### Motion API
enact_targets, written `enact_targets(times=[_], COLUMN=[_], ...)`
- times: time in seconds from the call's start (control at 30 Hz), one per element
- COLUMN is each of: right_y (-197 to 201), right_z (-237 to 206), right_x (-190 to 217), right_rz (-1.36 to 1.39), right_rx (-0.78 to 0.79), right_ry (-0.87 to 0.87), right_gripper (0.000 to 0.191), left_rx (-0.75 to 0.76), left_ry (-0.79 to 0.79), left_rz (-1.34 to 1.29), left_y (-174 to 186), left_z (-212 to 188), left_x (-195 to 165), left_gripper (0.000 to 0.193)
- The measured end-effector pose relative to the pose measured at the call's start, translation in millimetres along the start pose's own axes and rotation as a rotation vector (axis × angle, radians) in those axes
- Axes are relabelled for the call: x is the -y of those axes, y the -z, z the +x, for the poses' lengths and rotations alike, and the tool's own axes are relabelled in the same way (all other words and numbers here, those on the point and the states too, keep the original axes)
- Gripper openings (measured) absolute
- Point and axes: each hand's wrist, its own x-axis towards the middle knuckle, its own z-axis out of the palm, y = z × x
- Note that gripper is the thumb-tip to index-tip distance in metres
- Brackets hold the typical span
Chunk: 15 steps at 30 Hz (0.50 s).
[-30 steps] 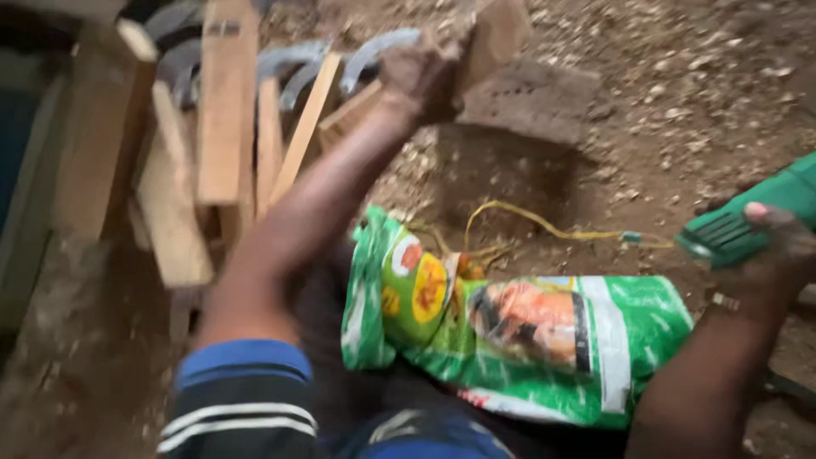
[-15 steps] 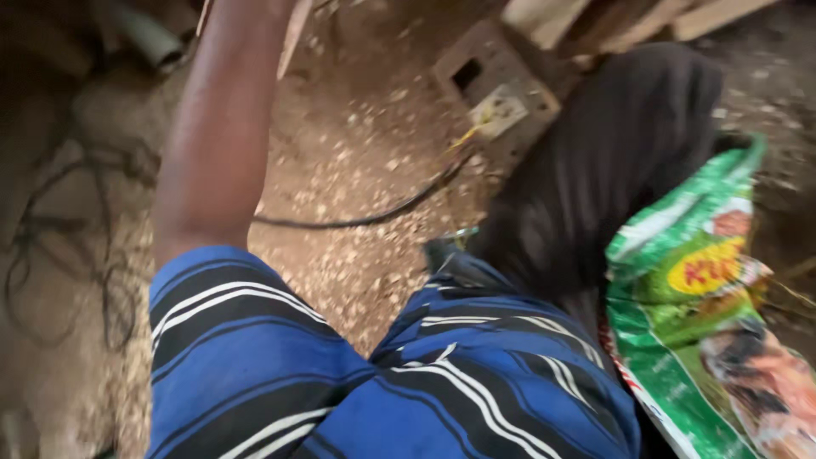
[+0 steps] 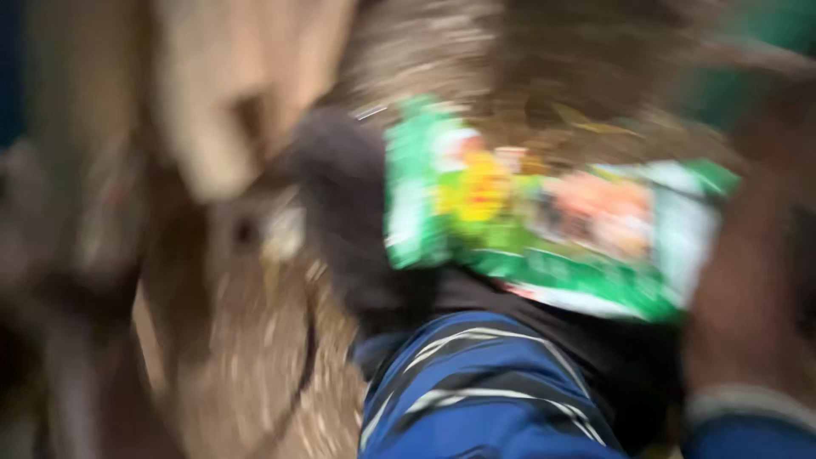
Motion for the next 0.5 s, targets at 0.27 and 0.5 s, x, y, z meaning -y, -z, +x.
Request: enact_targets(times=[0.27,0.5], right_y=[-55,-27], right_z=[-7,-56], right_x=[43,27], right_rz=[0.270,0.367], right_rx=[-0.195,-0.134], right_ry=[-0.024,-0.104], right_gripper=[0.014,0.015], left_rx=[0.545,0.835], left_ry=[-1.023,-1.347], left_rz=[-0.895,-1.097], left_y=[2,-76], left_z=[-91,-216], left_x=[-422,-634], left_gripper=[0.037,0.023])
